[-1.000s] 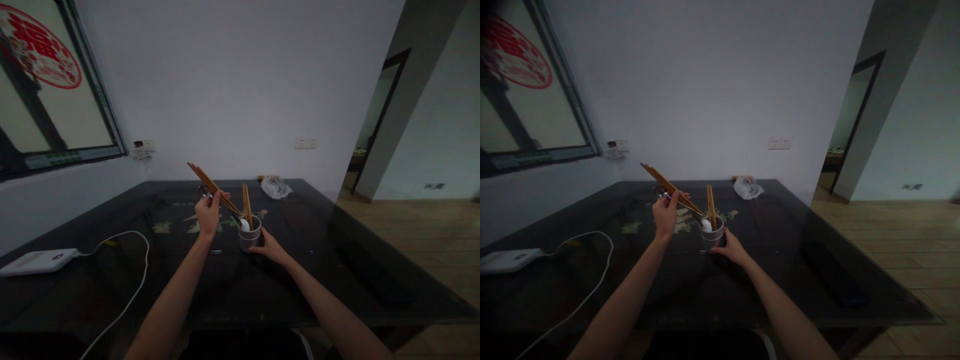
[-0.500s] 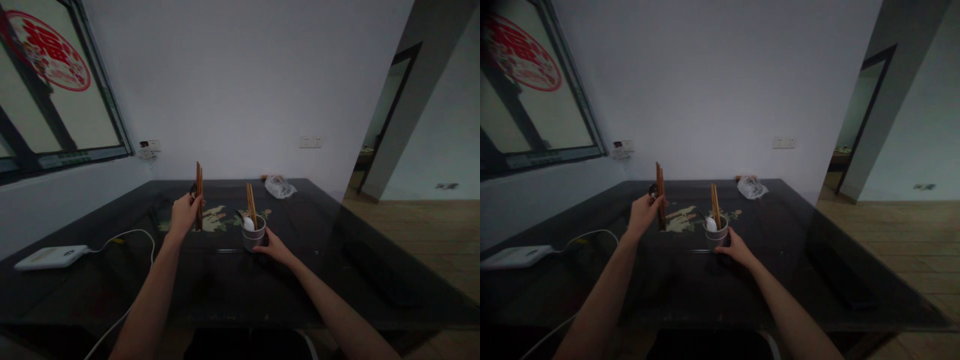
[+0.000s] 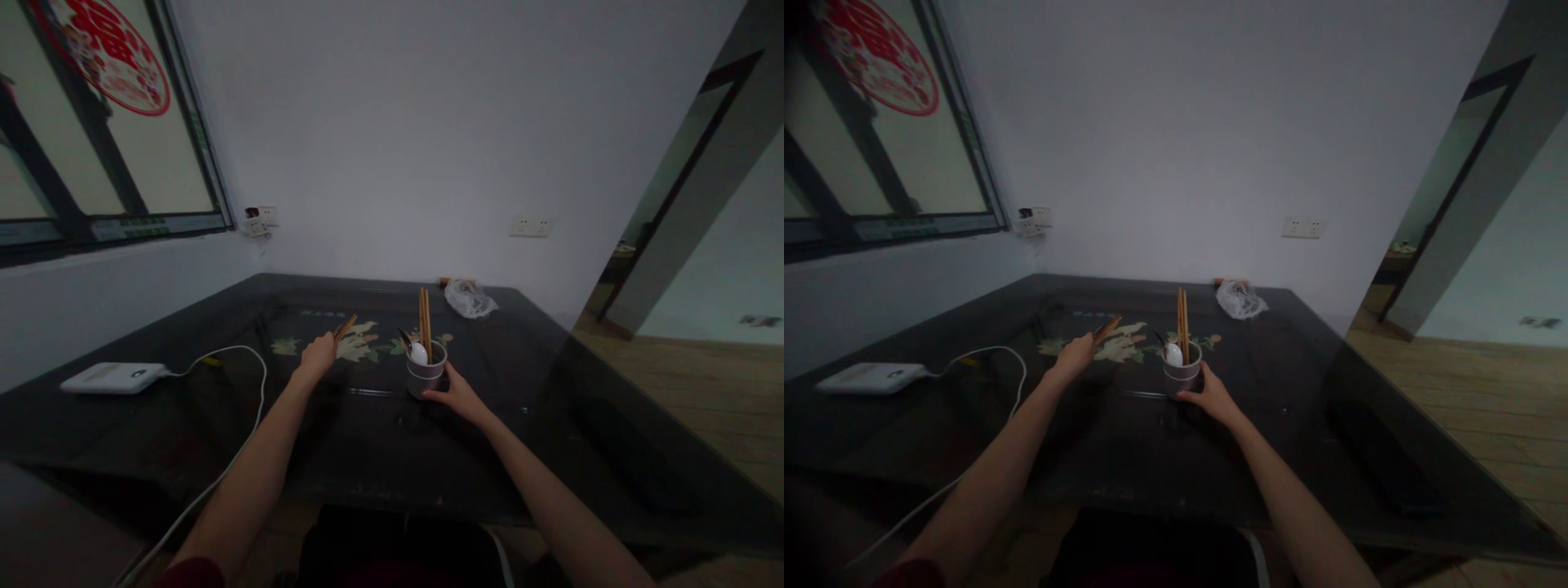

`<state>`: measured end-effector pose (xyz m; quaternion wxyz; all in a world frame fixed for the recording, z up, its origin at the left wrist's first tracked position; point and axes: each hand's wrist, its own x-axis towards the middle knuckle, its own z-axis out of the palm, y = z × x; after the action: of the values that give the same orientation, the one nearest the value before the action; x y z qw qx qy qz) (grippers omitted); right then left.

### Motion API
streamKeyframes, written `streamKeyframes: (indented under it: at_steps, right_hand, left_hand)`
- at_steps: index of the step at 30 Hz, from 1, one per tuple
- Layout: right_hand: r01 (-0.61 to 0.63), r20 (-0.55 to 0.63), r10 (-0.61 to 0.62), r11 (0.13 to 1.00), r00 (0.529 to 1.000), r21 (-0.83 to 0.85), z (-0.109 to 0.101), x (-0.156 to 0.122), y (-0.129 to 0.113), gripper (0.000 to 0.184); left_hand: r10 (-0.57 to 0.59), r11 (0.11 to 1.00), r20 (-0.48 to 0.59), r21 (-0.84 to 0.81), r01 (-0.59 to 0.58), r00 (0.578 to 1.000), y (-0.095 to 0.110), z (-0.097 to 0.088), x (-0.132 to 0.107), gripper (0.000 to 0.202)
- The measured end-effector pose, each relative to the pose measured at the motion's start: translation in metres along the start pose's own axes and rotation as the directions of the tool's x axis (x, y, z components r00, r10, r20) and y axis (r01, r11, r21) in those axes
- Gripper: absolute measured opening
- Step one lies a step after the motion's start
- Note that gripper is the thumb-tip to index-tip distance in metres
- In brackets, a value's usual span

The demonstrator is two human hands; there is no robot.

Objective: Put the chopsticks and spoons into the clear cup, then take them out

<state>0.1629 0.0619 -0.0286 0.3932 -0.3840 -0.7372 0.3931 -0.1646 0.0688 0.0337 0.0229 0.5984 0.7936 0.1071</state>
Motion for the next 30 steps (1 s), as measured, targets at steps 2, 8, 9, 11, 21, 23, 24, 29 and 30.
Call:
streamKeyframes:
  at_steps: [2, 8, 9, 11, 21, 23, 24, 29, 30]
  right_hand:
    - [0.002, 0.006, -0.002, 1.000, 1.000, -0.007, 0.000, 0.000, -0.001, 0.080]
    - [0.031, -0.003, -0.031, 0.999, 1.000, -0.034, -0.001, 0.000, -0.003, 0.079]
    - [0.032, -0.002, -0.032, 0.999, 0.999, -0.035, -0.001, 0.000, -0.003, 0.078]
    - [0.025, -0.002, -0.025, 0.999, 1.000, -0.037, -0.001, 0.000, -0.002, 0.077]
    - [0.013, 0.016, -0.013, 1.000, 1.000, 0.006, 0.000, 0.000, -0.002, 0.080]
    - [0.012, 0.013, -0.012, 1.000, 1.000, -0.004, 0.000, 0.000, -0.002, 0.079]
    - [0.014, 0.006, -0.013, 1.000, 1.000, -0.014, 0.000, 0.000, -0.002, 0.079]
    - [0.023, 0.000, -0.023, 0.999, 1.000, -0.039, 0.000, -0.001, -0.006, 0.079]
    - [0.024, 0.001, -0.024, 0.999, 1.000, -0.040, 0.000, -0.001, -0.007, 0.079]
  left_hand:
    - [-0.013, 1.000, 0.011, -0.006, 0.013, 1.000, -0.002, 0.007, 0.003, 0.033]
    - [-0.030, 1.000, 0.044, 0.007, 0.030, 0.999, -0.009, 0.021, 0.007, 0.035]
    - [-0.033, 0.999, 0.048, 0.011, 0.033, 0.998, -0.010, 0.023, 0.008, 0.036]
    - [-0.040, 0.999, 0.054, 0.022, 0.039, 0.998, -0.011, 0.027, 0.010, 0.037]
    - [-0.029, 0.997, 0.078, 0.078, 0.023, 0.996, -0.015, 0.037, 0.014, 0.033]
    - [-0.028, 0.996, 0.081, 0.083, 0.021, 0.996, -0.016, 0.037, 0.014, 0.035]
    - [-0.028, 0.996, 0.082, 0.083, 0.022, 0.996, -0.016, 0.036, 0.014, 0.036]
    - [-0.027, 0.997, 0.082, 0.076, 0.021, 0.996, -0.016, 0.033, 0.013, 0.043]
    - [-0.026, 0.997, 0.081, 0.075, 0.020, 0.996, -0.016, 0.032, 0.012, 0.044]
